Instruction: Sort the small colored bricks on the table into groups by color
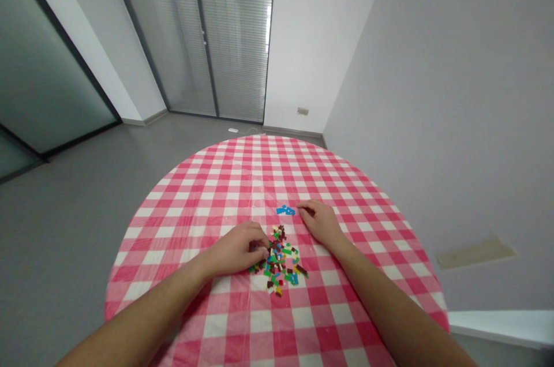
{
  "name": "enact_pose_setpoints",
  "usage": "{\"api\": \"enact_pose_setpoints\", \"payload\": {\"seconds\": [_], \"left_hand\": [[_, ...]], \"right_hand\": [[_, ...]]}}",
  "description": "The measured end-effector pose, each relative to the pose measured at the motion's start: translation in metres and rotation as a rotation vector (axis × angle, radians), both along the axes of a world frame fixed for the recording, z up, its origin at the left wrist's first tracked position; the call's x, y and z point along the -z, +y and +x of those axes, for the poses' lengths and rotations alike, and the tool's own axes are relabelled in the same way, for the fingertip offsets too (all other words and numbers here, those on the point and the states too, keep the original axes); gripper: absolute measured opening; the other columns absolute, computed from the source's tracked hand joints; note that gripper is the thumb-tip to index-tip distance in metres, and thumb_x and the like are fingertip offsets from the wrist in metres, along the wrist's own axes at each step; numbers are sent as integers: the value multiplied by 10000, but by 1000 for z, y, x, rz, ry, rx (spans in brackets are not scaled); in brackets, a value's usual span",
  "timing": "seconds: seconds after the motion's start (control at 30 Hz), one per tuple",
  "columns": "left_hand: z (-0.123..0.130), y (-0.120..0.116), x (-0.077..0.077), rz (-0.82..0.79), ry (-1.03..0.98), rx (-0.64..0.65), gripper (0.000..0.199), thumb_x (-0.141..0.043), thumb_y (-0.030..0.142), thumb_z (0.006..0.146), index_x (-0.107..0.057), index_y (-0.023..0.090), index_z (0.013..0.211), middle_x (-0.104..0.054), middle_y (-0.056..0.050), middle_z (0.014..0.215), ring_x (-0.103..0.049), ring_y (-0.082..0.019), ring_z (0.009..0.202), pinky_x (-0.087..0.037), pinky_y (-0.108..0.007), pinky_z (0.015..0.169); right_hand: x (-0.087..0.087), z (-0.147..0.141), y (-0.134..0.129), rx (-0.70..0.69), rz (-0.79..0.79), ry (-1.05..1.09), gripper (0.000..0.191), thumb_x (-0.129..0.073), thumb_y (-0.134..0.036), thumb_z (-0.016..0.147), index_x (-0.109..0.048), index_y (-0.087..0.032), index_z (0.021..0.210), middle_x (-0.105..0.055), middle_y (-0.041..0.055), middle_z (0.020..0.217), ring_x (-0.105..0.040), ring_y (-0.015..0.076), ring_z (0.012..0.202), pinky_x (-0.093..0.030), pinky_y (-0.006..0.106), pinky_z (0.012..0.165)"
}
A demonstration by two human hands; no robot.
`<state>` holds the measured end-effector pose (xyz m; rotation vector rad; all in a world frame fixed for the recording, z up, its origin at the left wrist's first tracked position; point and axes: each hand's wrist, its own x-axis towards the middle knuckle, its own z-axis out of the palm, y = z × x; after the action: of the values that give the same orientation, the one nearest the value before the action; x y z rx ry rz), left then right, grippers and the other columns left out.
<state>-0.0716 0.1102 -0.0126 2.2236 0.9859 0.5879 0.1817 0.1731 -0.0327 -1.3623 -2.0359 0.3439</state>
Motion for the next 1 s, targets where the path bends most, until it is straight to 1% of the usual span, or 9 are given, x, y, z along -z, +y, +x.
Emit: {"api": "enact_pose_setpoints", "payload": {"seconds": [0.17, 0.43, 0.53, 0.67, 0.9, 1.0], "left_hand": [[1, 0, -2, -4, -1, 0, 110, -585, 226, 852, -677, 185, 808, -642, -20, 780, -571, -164, 802, -436, -291, 761], [0, 1, -2, -2, 11, -2, 111, -580, 214, 859, -685, 192, 833, -646, -25, 808, -580, -168, 822, -441, -294, 776], [1, 1, -3, -1, 16, 3, 113, -579, 212, 864, -682, 185, 829, -649, -25, 804, -578, -165, 817, -434, -288, 776], [1, 0, -3, 2, 10, 18, 116, -575, 202, 868, -677, 181, 818, -657, -21, 788, -574, -163, 810, -426, -288, 779], [2, 0, -4, -10, 2, 9, 133, -565, 214, 874, -678, 178, 813, -663, -27, 795, -577, -166, 819, -429, -287, 776], [2, 1, -4, -10, 6, 10, 143, -565, 223, 878, -674, 178, 797, -659, -24, 778, -573, -162, 800, -428, -286, 766]], "right_hand": [[1, -1, -1, 10, 30, 15, 188, -548, -150, 761, -723, -191, 816, -736, 47, 839, -671, 186, 789, -520, 306, 747], [-1, -3, -2, 19, 3, 4, 191, -542, -162, 768, -720, -205, 819, -741, 47, 870, -672, 198, 824, -516, 327, 786], [1, -3, -2, 30, 4, 20, 189, -539, -162, 758, -716, -199, 814, -736, 49, 853, -667, 195, 800, -516, 319, 763], [4, -3, -1, 64, -25, 47, 224, -536, -158, 740, -715, -182, 874, -727, 52, 834, -653, 183, 740, -513, 291, 694], [10, -1, 2, 89, -43, 23, 278, -543, -151, 734, -715, -188, 949, -727, 43, 859, -640, 179, 738, -507, 291, 705], [10, -1, 2, 95, -70, 17, 282, -559, -161, 748, -714, -198, 981, -734, 43, 885, -650, 186, 763, -512, 301, 727]]}}
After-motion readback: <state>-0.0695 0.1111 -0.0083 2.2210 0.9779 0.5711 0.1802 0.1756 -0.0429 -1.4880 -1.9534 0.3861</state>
